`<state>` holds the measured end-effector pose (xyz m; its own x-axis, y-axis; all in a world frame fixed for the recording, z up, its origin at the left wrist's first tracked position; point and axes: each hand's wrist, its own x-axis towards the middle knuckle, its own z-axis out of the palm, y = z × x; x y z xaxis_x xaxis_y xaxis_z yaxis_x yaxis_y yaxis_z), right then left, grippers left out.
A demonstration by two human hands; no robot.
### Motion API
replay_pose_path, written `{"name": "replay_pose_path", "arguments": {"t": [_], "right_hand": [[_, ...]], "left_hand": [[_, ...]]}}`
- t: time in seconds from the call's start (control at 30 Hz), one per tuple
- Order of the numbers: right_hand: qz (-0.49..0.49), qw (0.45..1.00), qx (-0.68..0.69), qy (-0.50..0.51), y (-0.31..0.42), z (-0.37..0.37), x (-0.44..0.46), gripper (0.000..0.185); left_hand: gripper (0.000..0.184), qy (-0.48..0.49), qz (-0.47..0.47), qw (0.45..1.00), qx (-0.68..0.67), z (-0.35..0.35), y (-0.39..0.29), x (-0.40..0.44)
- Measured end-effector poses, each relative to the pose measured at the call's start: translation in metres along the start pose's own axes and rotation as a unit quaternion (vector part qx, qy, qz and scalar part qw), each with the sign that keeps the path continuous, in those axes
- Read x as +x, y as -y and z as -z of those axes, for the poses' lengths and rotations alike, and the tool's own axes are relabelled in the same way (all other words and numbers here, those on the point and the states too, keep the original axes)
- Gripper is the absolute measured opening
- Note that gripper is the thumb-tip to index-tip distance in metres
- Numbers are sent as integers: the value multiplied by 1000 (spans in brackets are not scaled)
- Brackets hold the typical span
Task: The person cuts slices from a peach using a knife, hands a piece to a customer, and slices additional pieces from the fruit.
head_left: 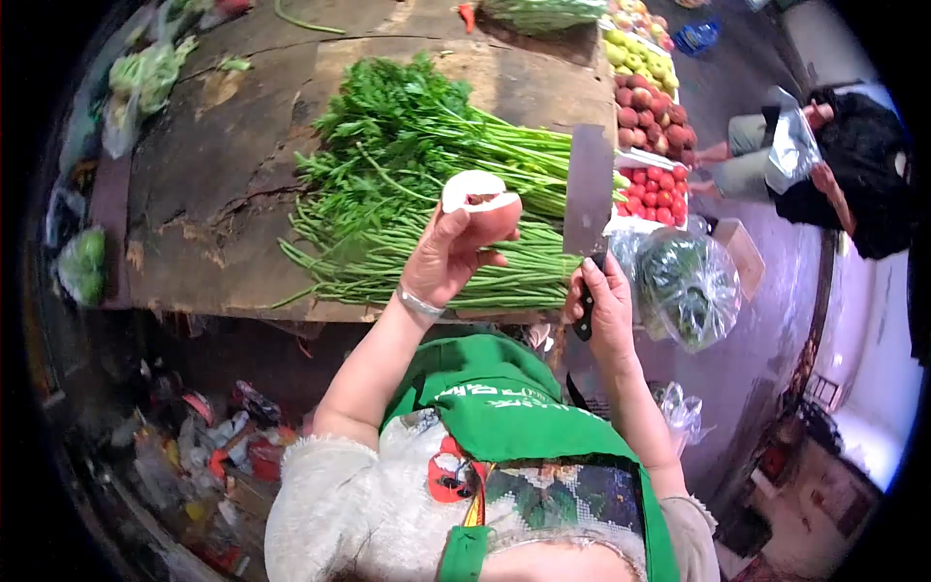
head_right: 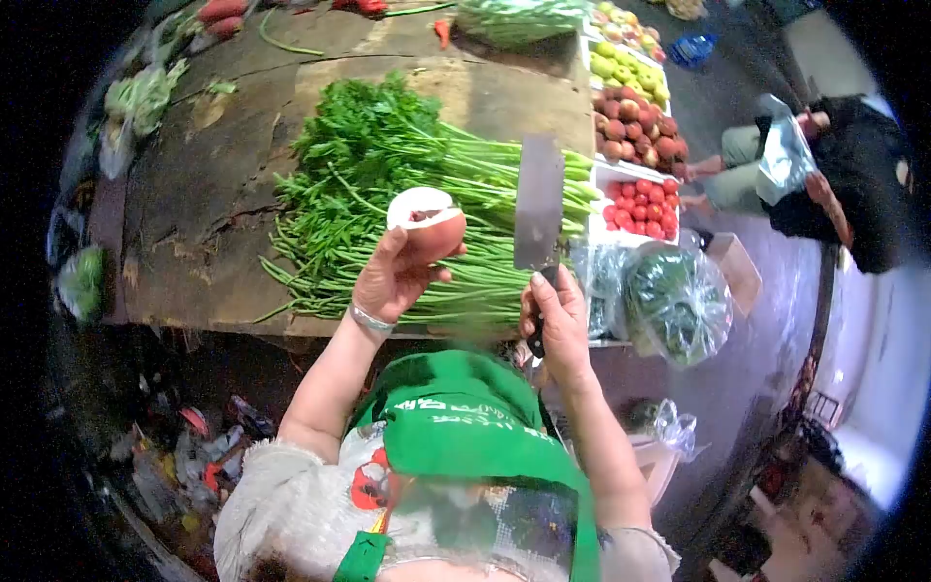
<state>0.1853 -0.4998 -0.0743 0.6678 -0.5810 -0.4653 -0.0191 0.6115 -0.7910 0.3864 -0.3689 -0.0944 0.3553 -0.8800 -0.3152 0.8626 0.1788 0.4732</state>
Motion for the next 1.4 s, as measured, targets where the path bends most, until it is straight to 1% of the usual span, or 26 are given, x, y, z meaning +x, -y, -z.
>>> {"name": "replay_pose_path", "arguments": {"t": [0.03, 0.1, 0.13, 0.17, 0.2, 0.23, 0.27, 0.33, 0.37, 0.4, 0.47, 0.5, 0.57, 0.6, 0.63, 0.67, 0.7, 0.77, 0.8, 0.9, 0.97, 1.03, 1.17, 1.27, 1.3, 1.4], "right_hand": [[3, 1000, 12, -15, 1, 3, -4, 15], [26, 1000, -5, -17, 6, 12, -13, 16], [72, 997, 4, -21, 12, 13, -23, 17], [117, 993, 13, -23, 15, 13, -33, 18], [166, 985, 15, -45, 14, 11, -41, 19], [213, 977, 1, -19, 24, 8, -47, 19], [222, 975, 15, -16, 23, 12, -50, 19], [239, 970, 32, -22, 24, 21, -54, 19], [227, 973, 1, -45, 25, 23, -56, 20], [212, 974, -29, -69, 25, 25, -58, 20], [203, 976, -5, -76, 25, 24, -61, 21], [190, 979, 15, -73, 25, 23, -62, 21], [186, 979, 26, -79, 24, 21, -63, 21], [172, 982, 21, -76, 26, 19, -64, 21], [156, 985, 15, -74, 28, 16, -65, 22], [155, 984, -13, -83, 34, 10, -65, 21], [156, 984, -8, -86, 35, 7, -65, 21], [141, 987, 2, -71, 37, 2, -65, 15], [141, 988, 2, -69, 43, -4, -66, 11], [130, 989, 22, -64, 44, -10, -66, 10], [121, 990, 28, -66, 47, -16, -67, 9], [131, 988, 41, -64, 44, -18, -64, 8], [130, 989, 26, -70, 44, -22, -63, 8], [142, 987, 7, -70, 41, -22, -61, 8], [141, 988, 7, -70, 38, -23, -61, 8], [150, 985, -13, -81, 34, -23, -63, 9]], "left_hand": [[73, 14, 9, 999, -29, -1, 0, 6], [80, 44, -63, 995, 65, -18, -1, 13], [86, 67, -58, 992, 94, -23, -1, 14], [98, 85, -53, 989, 111, -23, 0, 18], [105, 113, -74, 980, 145, -29, 0, 19], [112, 140, -93, 970, 177, -38, -2, 17], [120, 145, -61, 973, 167, -43, -4, 16], [107, 168, -34, 976, 134, -39, 5, 24], [103, 178, -23, 978, 108, -34, 11, 28], [97, 170, 5, 984, 57, -40, 15, 29], [88, 156, 78, 982, -65, -58, 21, 25], [89, 174, 120, 972, -102, -66, 24, 27], [94, 196, 158, 959, -131, -69, 30, 28], [94, 197, 164, 958, -126, -68, 35, 31], [95, 198, 144, 964, -104, -64, 41, 33], [95, 198, 123, 969, -82, -61, 44, 33], [95, 198, 127, 969, -78, -61, 44, 35], [97, 233, 105, 966, 23, -61, 44, 39], [100, 211, 117, 970, 5, -63, 46, 39], [101, 188, 138, 972, -9, -60, 51, 38], [101, 205, 157, 965, -37, -62, 53, 38], [101, 141, 135, 981, -13, -70, 52, 33], [101, 162, 149, 976, -1, -58, 54, 37], [102, 117, 117, 986, 0, -62, 58, 35], [102, 146, 127, 981, 12, -60, 57, 36], [103, 174, 130, 976, 29, -58, 57, 37]]}}
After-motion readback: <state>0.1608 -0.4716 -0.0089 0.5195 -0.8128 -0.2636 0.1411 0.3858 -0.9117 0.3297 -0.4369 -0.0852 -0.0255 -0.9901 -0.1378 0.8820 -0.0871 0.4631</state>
